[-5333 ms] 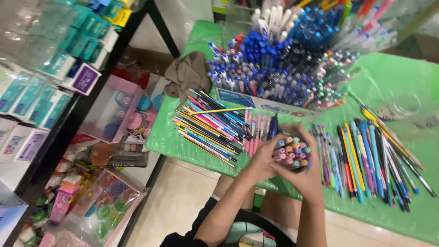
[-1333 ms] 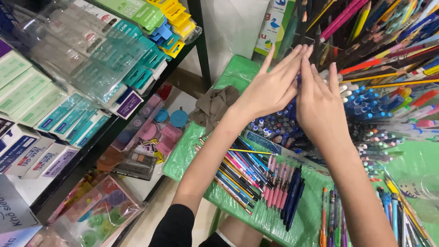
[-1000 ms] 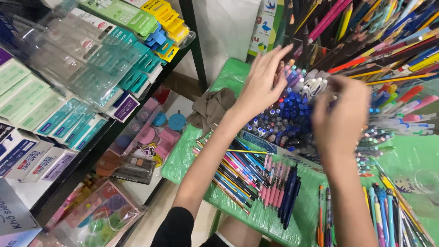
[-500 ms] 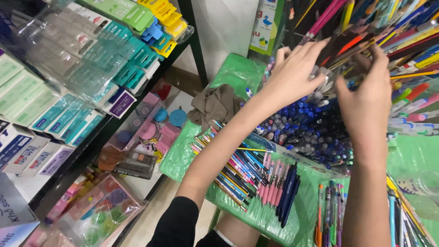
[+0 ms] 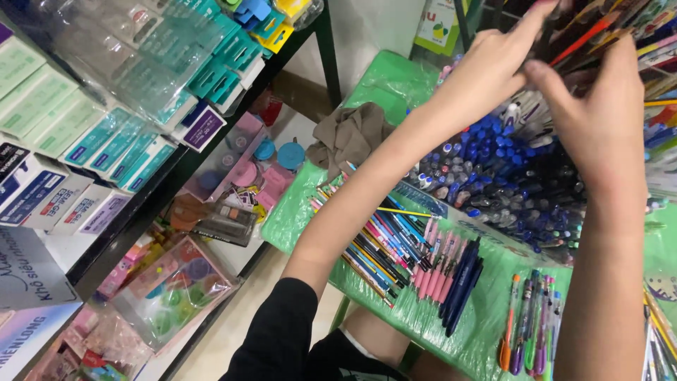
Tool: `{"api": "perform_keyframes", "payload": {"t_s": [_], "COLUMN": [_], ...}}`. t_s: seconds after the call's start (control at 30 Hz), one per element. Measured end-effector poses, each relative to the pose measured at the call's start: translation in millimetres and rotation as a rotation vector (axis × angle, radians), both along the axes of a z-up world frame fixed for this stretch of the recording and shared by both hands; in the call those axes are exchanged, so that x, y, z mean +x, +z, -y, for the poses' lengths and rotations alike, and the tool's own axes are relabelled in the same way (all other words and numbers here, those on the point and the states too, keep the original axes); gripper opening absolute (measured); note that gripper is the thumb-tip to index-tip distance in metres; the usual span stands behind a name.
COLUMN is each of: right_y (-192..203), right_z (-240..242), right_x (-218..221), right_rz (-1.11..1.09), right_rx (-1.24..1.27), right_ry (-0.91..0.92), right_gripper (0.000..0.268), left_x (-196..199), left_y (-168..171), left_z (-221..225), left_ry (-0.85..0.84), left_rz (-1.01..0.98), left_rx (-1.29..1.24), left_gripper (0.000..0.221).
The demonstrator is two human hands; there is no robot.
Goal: Sort and organize various pens, pencils, and markers on a table in a retail setting.
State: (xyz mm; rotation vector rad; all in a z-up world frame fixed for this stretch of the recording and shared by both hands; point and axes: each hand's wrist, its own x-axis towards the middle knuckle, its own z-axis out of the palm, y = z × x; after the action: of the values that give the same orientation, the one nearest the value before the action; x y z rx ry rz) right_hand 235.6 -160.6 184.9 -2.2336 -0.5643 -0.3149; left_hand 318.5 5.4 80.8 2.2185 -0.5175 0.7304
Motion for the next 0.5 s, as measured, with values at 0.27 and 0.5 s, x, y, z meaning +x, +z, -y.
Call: {"api": "perform_keyframes", "payload": {"t_s": [0.27, 0.5], "right_y": [-8.2, -7.4], "right_z": [-4.2, -11.5], "right_x": [31.9, 32.0], "right_rz": [0.56, 0.569], "right_rx": [-0.291, -0.378], "right_ry": [0.041, -0.173], "right_gripper": [0.037, 0.024], "left_x": [-16.3, -33.6], "left_y": [14.1, 30.0], "left_z": [-29.8, -29.4], "left_ry": [-0.424, -0.382], "left_rz": [-0.014, -0.107], "left_rx": [-0.221, -0.376], "left_gripper": [0.095, 0.068]}}
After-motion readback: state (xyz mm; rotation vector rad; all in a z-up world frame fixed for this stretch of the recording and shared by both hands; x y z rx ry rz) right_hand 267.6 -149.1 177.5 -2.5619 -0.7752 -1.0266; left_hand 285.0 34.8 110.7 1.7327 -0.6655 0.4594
